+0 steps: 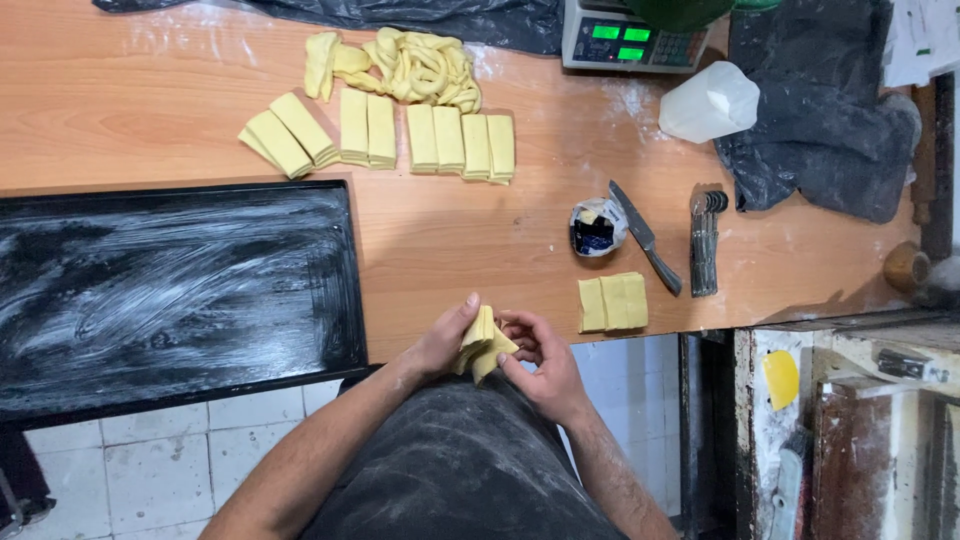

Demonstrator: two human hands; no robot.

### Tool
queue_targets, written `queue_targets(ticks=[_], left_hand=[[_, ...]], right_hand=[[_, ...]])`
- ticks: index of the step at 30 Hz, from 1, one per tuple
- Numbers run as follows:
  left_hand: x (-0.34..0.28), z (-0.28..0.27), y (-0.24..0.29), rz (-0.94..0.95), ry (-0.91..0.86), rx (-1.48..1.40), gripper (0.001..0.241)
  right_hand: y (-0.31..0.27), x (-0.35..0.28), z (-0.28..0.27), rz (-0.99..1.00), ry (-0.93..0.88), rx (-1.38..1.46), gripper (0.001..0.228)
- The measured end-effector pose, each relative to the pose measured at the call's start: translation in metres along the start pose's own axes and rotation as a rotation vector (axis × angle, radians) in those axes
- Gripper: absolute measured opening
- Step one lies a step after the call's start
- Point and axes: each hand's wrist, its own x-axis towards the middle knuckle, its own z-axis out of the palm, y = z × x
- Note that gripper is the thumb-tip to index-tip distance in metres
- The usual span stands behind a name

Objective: The recorder greases a baking tray and shapes dough into decorative pastries.

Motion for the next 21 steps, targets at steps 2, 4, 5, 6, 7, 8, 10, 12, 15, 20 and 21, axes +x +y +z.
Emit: queue_targets(ticks=[2,4,5,6,7,8,10,12,15,20,21], left_hand=[[-0.001,0.001,0.004,-0.001,0.020,-0.025,0.075],[-0.002,0.004,0.006,-0.011,0.028,-0.055,0.076],[-0.002,0.005,0.007,-0.048,0.101,-0.126,0.075],[-0.001,0.007,0.007,-0.087,0.174,-0.197,0.075],[-0.002,0.011,0.009,-0.095,0.159,-0.197,0.075],[-0.003,0.015,0.012,-0.147,0.200,-0.128,0.073],[-0.010,0.023,0.002,-0.219,0.235,-0.071,0.073],[-0.004,0.024,-0.005,-0.175,0.213,-0.216,0.074],[0.004,0.025,-0.013,-0.217,0.216,-0.099,0.080],[0.013,0.041,-0.004,-0.244,0.243,-0.098,0.084],[0.016,0.048,0.001,-0.263,0.286,-0.151,0.082]], right_hand=[[0.007,0.001,0.011,0.030,0.082,0.059,0.045],[0.009,0.002,0.021,0.066,0.178,0.115,0.044],[0.007,0.004,0.025,0.012,0.306,-0.204,0.035],[0.006,0.005,0.028,-0.037,0.432,-0.526,0.026],[0.003,0.008,0.027,-0.031,0.447,-0.532,0.026],[0.001,0.010,0.026,0.097,0.365,-0.529,0.027],[0.002,0.003,0.027,0.253,0.286,-0.520,0.028],[0.007,0.007,0.024,-0.059,0.363,-0.719,0.025],[0.004,0.006,0.022,-0.145,0.384,-0.837,0.042],[0.051,0.006,0.014,-0.194,0.243,-0.754,0.043],[0.060,0.007,0.012,-0.033,0.123,-0.662,0.044]])
